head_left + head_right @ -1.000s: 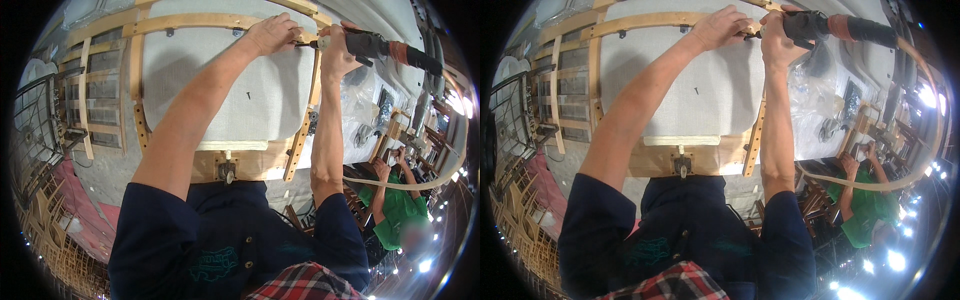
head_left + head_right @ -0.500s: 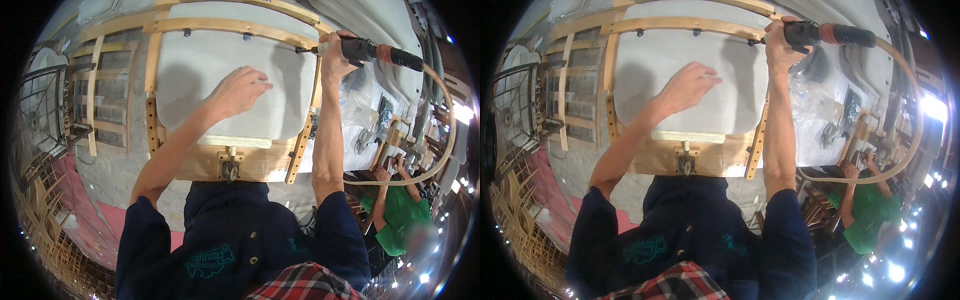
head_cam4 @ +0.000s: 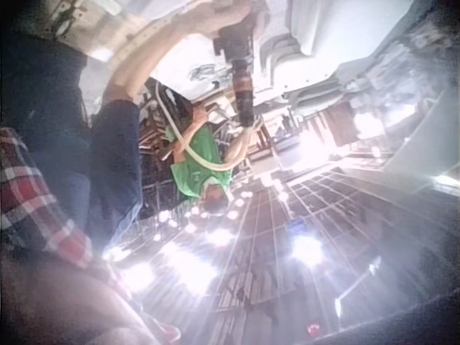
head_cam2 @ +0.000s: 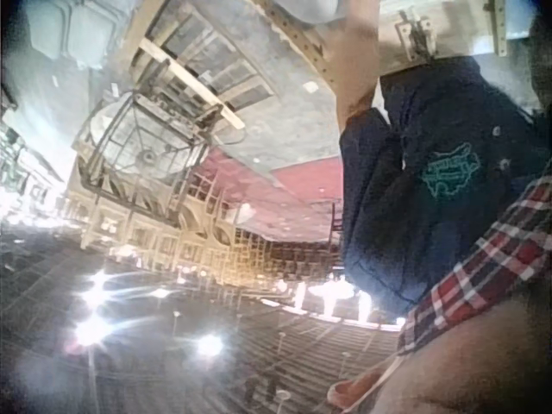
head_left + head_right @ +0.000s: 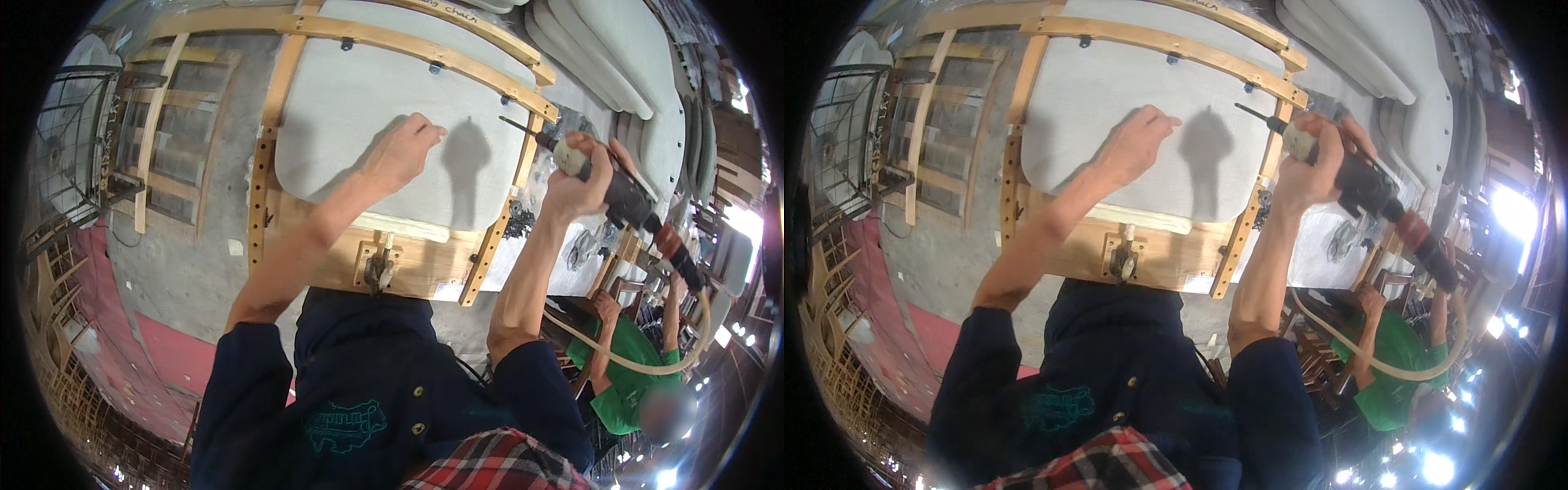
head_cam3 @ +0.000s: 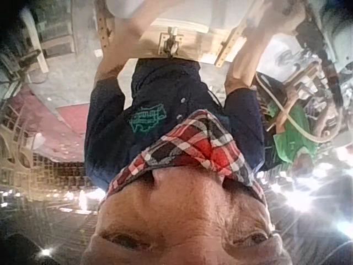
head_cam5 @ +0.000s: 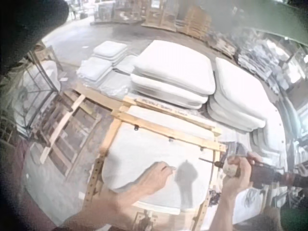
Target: The person places a white upholstered seat cushion onto a wooden chair frame and secures it using a pneumatic drill and screws. The person repeats this process for a second cushion, aligning and fastening each one to the frame.
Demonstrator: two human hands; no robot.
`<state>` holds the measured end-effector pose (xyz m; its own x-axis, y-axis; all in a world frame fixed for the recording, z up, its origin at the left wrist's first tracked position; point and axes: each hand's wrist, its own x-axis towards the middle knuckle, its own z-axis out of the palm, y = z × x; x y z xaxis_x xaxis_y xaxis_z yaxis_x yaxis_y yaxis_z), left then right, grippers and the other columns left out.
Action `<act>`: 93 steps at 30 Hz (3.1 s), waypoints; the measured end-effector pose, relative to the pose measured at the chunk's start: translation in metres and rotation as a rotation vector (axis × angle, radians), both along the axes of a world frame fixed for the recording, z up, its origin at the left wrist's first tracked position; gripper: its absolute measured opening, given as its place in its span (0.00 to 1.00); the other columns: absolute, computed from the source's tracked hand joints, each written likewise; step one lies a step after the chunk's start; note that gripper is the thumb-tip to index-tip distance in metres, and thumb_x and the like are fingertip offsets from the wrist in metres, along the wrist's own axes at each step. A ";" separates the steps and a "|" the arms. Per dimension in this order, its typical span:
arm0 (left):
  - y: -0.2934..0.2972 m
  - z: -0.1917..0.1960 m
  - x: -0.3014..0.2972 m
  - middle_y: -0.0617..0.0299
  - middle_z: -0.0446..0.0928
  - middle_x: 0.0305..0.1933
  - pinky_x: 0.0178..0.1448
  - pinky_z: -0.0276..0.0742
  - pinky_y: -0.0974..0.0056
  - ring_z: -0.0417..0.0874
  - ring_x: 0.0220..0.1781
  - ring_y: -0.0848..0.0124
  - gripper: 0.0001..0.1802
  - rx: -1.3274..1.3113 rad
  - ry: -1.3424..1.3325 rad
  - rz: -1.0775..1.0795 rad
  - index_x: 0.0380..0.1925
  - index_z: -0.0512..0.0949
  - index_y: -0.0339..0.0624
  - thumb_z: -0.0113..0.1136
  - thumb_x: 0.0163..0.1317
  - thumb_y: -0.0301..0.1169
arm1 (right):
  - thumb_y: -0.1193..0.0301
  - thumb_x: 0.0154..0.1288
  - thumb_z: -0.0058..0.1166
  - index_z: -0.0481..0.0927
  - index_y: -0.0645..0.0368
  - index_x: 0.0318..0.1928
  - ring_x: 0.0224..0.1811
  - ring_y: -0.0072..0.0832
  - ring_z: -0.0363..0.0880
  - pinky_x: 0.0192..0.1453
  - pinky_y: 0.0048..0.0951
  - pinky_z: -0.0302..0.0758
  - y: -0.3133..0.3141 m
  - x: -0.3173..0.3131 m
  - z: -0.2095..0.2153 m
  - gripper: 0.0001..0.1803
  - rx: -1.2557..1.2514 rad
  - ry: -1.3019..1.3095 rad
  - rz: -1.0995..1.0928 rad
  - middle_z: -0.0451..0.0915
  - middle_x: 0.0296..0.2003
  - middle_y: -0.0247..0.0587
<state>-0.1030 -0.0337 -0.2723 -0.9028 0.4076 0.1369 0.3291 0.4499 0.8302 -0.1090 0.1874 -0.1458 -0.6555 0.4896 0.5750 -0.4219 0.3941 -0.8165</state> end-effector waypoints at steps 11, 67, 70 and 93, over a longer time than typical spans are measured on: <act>-0.005 0.023 0.010 0.66 0.72 0.35 0.50 0.78 0.67 0.75 0.39 0.74 0.12 1.734 -1.024 0.488 0.48 0.73 0.41 0.54 0.79 0.38 | 0.76 0.61 0.43 0.69 0.58 0.52 0.27 0.41 0.79 0.43 0.52 0.81 -0.088 0.021 0.017 0.17 -0.457 0.089 0.366 0.73 0.23 0.46; -0.129 -0.025 -0.129 0.56 0.71 0.70 0.79 0.54 0.41 0.63 0.76 0.53 0.26 -0.230 0.383 0.465 0.55 0.80 0.52 0.72 0.54 0.34 | 0.91 0.63 0.46 0.78 0.66 0.38 0.38 0.29 0.86 0.53 0.31 0.79 -0.176 -0.122 -0.051 0.11 0.402 0.125 0.503 0.78 0.39 0.38; -0.130 -0.027 -0.128 0.56 0.71 0.70 0.79 0.53 0.40 0.62 0.76 0.53 0.26 -0.213 0.380 0.460 0.56 0.79 0.52 0.71 0.55 0.34 | 0.86 0.64 0.49 0.78 0.65 0.37 0.37 0.28 0.86 0.53 0.30 0.77 -0.182 -0.123 -0.050 0.06 0.380 0.088 0.483 0.80 0.37 0.37; -0.159 -0.038 -0.172 0.60 0.79 0.45 0.62 0.71 0.51 0.77 0.55 0.58 0.20 -0.035 0.802 0.147 0.41 0.81 0.47 0.74 0.46 0.36 | 0.70 0.59 0.59 0.87 0.51 0.25 0.39 0.26 0.83 0.55 0.32 0.74 -0.191 -0.145 -0.055 0.07 0.423 0.065 0.392 0.83 0.34 0.35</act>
<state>-0.2753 -0.1930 -0.3104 -0.5801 0.3089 0.7537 0.7532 0.5557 0.3520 -0.2541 -0.0032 -0.2008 -0.6985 -0.0638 0.7128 -0.6459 0.4850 -0.5896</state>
